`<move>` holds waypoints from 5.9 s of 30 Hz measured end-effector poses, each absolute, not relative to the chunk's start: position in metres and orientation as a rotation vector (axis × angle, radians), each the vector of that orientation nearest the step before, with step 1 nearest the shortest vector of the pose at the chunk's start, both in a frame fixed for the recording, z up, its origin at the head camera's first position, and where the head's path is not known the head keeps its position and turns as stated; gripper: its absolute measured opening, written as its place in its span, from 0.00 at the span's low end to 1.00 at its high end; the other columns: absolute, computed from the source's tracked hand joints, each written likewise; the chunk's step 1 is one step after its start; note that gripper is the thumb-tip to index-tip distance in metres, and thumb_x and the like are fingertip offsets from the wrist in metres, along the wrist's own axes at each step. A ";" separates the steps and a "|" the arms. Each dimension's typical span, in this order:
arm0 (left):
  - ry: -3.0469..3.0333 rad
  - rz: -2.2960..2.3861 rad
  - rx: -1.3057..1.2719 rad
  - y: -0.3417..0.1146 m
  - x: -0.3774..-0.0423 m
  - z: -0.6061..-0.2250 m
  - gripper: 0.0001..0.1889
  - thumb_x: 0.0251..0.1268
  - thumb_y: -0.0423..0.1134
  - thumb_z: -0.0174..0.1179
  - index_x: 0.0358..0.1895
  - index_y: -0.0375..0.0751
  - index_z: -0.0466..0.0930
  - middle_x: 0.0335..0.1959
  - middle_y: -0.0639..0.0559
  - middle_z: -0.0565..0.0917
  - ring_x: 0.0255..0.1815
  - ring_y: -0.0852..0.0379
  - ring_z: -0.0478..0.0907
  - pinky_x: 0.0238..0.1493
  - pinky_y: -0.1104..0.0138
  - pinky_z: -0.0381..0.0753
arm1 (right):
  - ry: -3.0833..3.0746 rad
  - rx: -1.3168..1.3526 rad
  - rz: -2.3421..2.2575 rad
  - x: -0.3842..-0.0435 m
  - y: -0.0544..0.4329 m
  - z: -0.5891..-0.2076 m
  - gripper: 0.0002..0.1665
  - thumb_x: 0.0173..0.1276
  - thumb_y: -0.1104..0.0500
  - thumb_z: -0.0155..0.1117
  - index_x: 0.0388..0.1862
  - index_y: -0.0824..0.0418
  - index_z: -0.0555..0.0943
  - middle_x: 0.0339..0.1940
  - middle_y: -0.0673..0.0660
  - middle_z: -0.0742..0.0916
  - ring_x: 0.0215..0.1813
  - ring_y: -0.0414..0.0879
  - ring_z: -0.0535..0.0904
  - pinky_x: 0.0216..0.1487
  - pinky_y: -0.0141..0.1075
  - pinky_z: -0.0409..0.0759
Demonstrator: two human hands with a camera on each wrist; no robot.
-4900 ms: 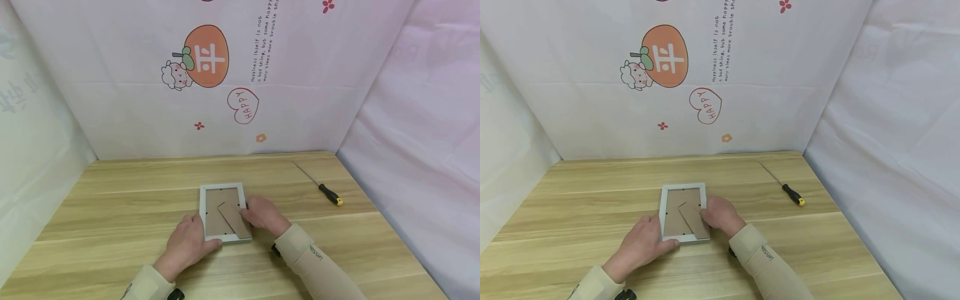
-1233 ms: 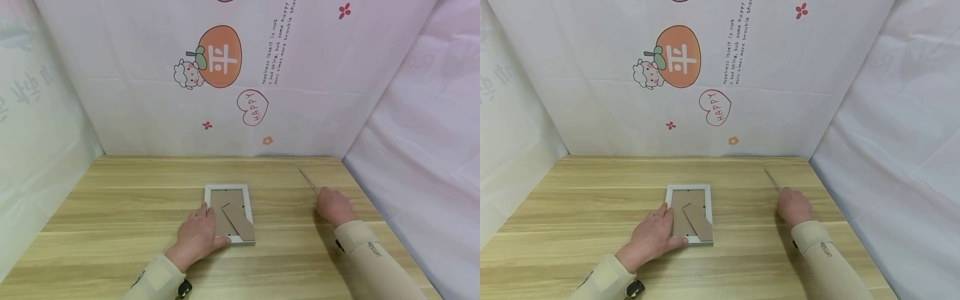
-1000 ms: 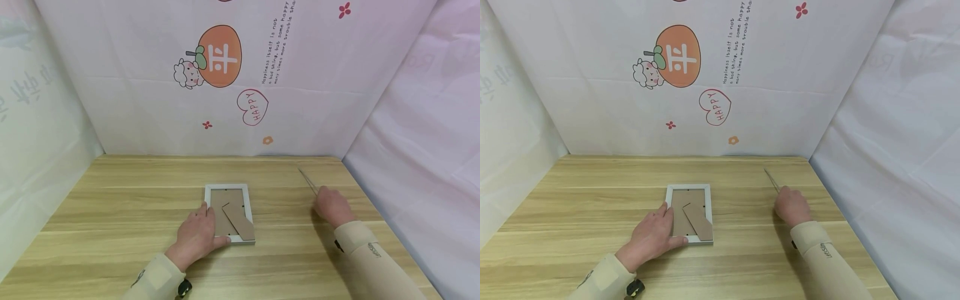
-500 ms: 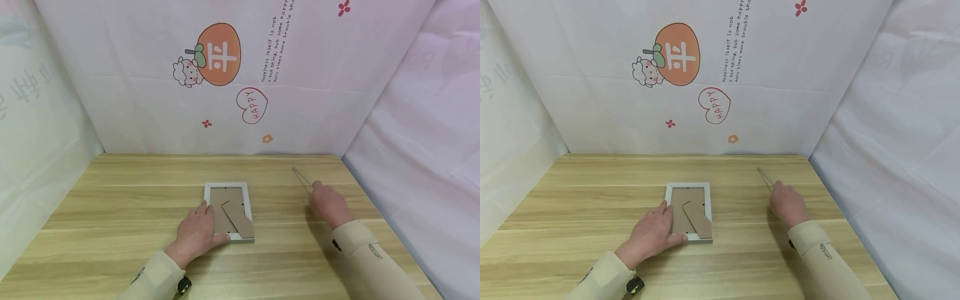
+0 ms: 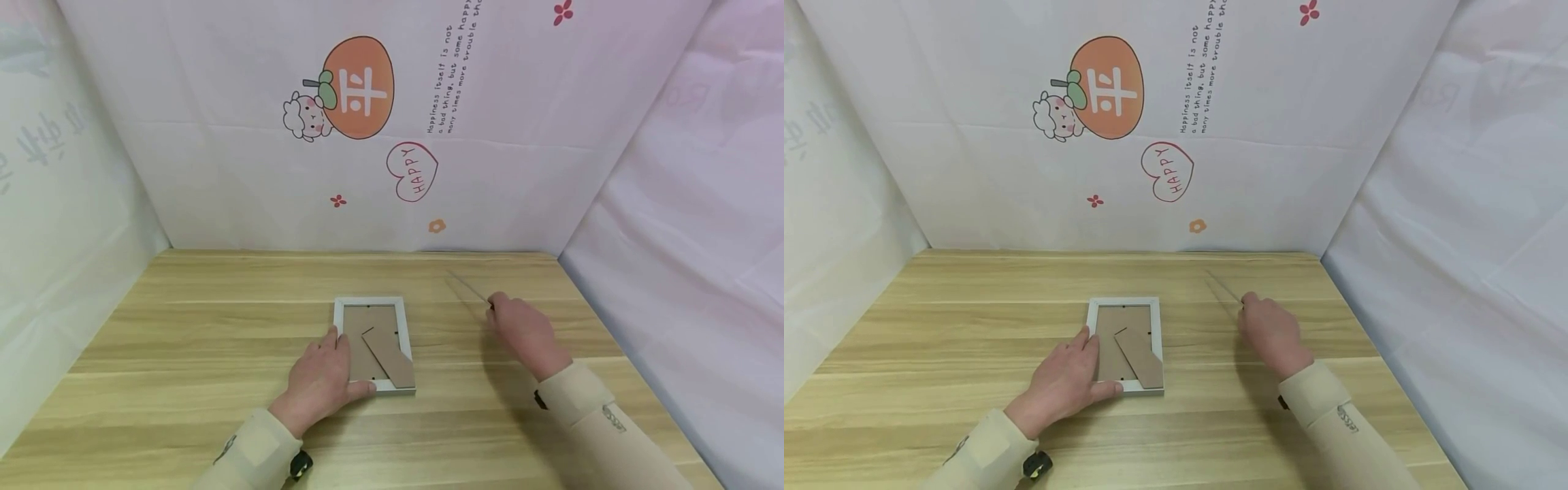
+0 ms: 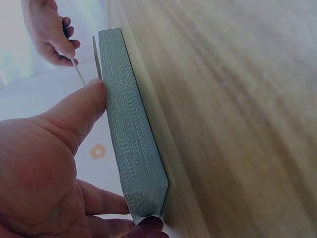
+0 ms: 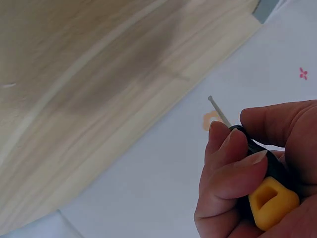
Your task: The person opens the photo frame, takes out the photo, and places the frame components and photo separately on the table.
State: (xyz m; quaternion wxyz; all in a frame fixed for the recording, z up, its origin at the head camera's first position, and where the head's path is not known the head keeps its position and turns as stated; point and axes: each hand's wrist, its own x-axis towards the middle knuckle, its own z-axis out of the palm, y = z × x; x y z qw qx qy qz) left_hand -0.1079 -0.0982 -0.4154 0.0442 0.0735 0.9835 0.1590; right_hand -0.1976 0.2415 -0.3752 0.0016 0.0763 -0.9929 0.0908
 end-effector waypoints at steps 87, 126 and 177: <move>2.988 0.544 0.215 -0.095 -0.121 -0.418 0.54 0.56 0.65 0.74 0.74 0.24 0.67 0.79 0.26 0.61 0.65 0.31 0.74 0.60 0.46 0.81 | -2.860 0.767 0.149 -0.141 0.169 -0.379 0.17 0.76 0.55 0.66 0.61 0.45 0.86 0.16 0.45 0.71 0.19 0.37 0.63 0.14 0.30 0.60; 2.988 0.462 0.246 -0.094 -0.120 -0.422 0.53 0.60 0.66 0.70 0.75 0.26 0.65 0.81 0.26 0.58 0.65 0.31 0.73 0.63 0.47 0.79 | -2.848 0.753 0.090 -0.148 0.157 -0.395 0.18 0.75 0.58 0.67 0.61 0.45 0.86 0.14 0.48 0.69 0.18 0.40 0.62 0.13 0.31 0.60; 3.003 0.414 0.319 -0.097 -0.112 -0.419 0.53 0.59 0.67 0.70 0.73 0.24 0.67 0.77 0.24 0.63 0.72 0.27 0.68 0.68 0.42 0.75 | -3.022 0.758 0.230 -0.163 0.175 -0.391 0.17 0.77 0.53 0.65 0.62 0.45 0.85 0.28 0.47 0.85 0.27 0.36 0.73 0.18 0.32 0.67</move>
